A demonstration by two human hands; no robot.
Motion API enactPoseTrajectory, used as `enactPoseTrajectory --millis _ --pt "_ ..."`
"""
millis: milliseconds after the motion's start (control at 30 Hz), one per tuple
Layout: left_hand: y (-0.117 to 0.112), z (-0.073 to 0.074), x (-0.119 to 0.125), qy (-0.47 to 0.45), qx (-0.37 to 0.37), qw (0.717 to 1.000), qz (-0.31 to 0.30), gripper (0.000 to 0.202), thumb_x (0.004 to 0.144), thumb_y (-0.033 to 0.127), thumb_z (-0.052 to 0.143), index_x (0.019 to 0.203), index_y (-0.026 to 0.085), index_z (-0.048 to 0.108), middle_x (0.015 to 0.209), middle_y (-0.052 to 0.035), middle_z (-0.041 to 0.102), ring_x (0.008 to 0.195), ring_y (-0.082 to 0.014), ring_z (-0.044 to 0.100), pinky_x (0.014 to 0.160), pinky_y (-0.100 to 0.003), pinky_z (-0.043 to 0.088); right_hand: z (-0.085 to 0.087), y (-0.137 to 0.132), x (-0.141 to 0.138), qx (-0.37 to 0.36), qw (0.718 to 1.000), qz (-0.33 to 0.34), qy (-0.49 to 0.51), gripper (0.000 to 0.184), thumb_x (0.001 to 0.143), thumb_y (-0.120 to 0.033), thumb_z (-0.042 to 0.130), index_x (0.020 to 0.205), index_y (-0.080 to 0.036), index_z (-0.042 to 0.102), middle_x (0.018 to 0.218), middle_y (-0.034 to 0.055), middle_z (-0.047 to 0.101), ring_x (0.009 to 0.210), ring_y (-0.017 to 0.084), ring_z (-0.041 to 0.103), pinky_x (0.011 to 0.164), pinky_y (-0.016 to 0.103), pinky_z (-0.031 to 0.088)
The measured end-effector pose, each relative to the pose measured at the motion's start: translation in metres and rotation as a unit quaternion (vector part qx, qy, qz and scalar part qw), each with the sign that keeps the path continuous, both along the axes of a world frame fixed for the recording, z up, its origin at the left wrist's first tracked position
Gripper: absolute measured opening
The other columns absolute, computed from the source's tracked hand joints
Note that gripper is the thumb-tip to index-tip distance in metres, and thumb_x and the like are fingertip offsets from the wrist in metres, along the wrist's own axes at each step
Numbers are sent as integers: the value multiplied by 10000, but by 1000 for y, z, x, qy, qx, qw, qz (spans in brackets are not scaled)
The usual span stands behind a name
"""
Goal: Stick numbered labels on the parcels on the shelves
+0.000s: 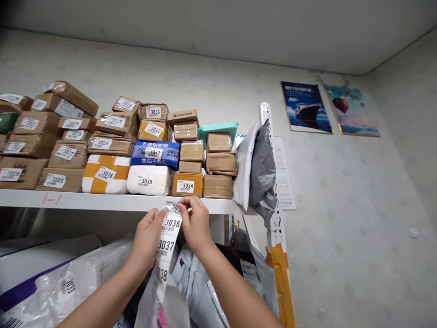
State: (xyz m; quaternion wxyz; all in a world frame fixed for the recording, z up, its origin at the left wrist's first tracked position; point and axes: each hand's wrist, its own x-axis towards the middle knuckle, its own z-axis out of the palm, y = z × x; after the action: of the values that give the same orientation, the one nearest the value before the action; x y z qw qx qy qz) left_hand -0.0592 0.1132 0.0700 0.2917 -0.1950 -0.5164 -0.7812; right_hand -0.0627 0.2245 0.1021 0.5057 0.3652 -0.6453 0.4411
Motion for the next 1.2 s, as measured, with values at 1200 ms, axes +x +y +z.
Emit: enactPoseTrajectory --millis 1200 --pt "-13 -32 13 -34 -97 995 -15 467 591 573 695 593 187 432 478 76 424 463 -77 359 447 -176 275 110 6 -39 71 879 -457 112 411 809 -424 587 1074 -129 479 1117 216 532 955 334 557 663 379 450"
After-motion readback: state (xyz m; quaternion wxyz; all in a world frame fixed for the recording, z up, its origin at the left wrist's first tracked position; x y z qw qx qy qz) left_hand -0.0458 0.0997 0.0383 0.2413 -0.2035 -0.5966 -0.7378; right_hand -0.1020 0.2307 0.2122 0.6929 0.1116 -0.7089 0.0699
